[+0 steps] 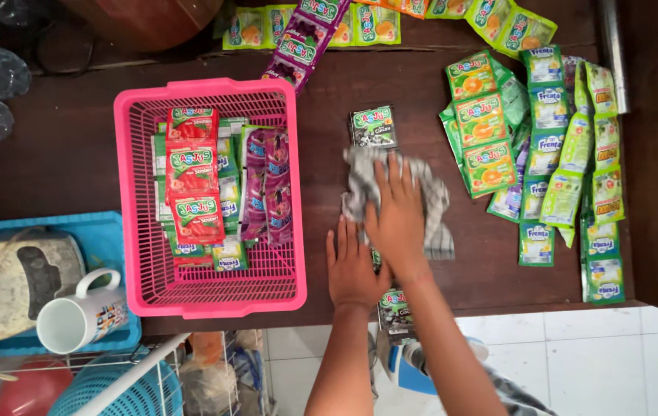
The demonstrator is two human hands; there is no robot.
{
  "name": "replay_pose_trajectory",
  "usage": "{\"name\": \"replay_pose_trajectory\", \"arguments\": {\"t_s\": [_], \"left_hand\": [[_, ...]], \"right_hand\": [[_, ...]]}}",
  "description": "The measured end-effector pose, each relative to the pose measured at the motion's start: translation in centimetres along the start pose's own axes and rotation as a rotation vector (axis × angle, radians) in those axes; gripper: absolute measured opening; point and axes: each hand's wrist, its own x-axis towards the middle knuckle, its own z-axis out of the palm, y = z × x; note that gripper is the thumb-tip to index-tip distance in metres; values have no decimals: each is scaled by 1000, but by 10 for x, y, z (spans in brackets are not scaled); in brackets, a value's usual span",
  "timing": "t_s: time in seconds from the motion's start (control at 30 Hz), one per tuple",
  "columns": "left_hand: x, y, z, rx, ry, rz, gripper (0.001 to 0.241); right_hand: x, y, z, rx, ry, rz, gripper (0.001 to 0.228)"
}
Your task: The person wipes small packets of instant noodles and tea with a cloth on a wooden table, then places them into a pink basket. The person handles multiple packet types one at a time, wiping each before stacking them in the basket.
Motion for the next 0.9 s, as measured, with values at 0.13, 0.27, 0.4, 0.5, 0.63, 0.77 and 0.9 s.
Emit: {"name": "replay_pose_trajectory", "arguments": {"t_s": [0.13, 0.27, 0.4, 0.5, 0.63, 0.77, 0.9], "left_hand": [[-1, 4, 1, -31, 240, 57, 72], [-3, 3, 5, -21, 256, 63, 73], [0, 1, 9, 53, 215, 55, 65], [-4, -3, 12, 56, 76, 49, 53], [-1, -3, 13, -6, 151, 67, 64], [-2, -2, 8, 14, -52, 5, 62], [-1, 1, 5, 57, 223, 63, 63]], "right_hand": [[68, 14, 14, -3, 75, -37, 68], [81, 20, 19, 0, 71, -56, 66], [39, 16, 3, 151, 39, -66, 64], [-11, 8, -18, 175, -34, -35, 45], [-56, -5, -32, 168, -50, 58, 37], [-45, -2, -17, 130, -8, 65, 33], [20, 17, 7, 195, 80, -32, 36]]}}
